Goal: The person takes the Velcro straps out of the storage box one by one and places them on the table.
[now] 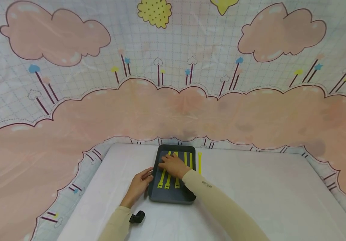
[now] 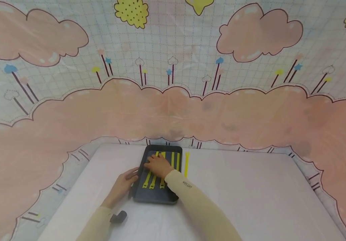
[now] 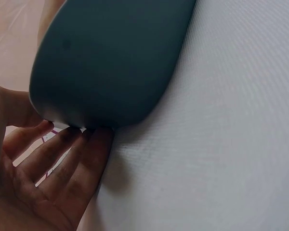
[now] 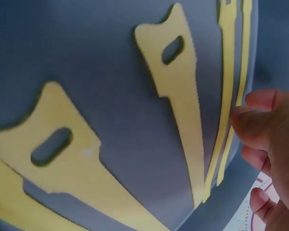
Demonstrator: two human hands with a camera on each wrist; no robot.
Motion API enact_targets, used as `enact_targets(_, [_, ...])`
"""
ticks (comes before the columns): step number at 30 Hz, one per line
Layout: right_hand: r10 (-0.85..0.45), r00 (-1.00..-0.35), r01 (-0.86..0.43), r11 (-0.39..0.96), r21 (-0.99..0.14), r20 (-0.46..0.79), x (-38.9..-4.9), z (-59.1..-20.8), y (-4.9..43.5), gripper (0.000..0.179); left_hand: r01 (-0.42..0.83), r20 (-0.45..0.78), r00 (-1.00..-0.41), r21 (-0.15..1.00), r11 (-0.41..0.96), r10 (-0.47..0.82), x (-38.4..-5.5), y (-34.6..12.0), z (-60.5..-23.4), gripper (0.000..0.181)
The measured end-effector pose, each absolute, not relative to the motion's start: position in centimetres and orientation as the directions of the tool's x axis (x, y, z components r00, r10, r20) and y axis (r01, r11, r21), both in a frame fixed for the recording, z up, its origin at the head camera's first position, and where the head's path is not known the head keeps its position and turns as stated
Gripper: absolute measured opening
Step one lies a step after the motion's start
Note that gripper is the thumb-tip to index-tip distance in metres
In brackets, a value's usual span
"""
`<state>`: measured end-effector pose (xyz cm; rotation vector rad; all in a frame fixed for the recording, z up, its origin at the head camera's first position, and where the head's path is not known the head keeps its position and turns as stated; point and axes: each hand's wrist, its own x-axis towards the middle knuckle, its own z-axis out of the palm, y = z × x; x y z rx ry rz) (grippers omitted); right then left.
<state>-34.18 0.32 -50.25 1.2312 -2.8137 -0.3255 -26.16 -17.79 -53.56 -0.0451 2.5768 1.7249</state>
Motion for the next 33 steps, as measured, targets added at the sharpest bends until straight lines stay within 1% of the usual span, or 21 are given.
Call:
enact_targets(5, [-0.724,-0.688,-0.712,0.664,0.229,-0.039,-34.24,-50.28,0.38,0.036,-0.058,-0.062,-0.998,0.925,0.377,-0.002,-26.18,-17.82,-53.72,0.045])
enact_targets(9, [-0.729,-0.684,-0.716,0.663,0.218,-0.032,-34.25,-50.28,0.31,0.035,-0.063,-0.068,-0.998,0.924,0.376,-0.001,-26.19,-17.96,-53.78,0.045])
enact_targets(18, [-0.748,-0.661,-0.744,0.644,0.178,-0.06,-34.29,-50.31,0.11,0.032,-0.051,-0.055,-0.998,0.925,0.378,0.001,-26.12,-17.77,-53.55,0.044])
enact_targets(25, [-0.764,-0.642,-0.756,0.617,0.22,-0.065,-34.27,-50.24,0.08,0.031,-0.038,-0.044,-0.999,0.917,0.397,0.006,-26.03,-17.65,-53.52,0.044])
enact_targets(33, [-0.772,-0.631,-0.765,0.604,0.223,-0.075,-34.14,-49.8,0.34,0.032,-0.05,-0.052,-0.999,0.92,0.39,-0.005,-26.15,-17.68,-53.73,0.044])
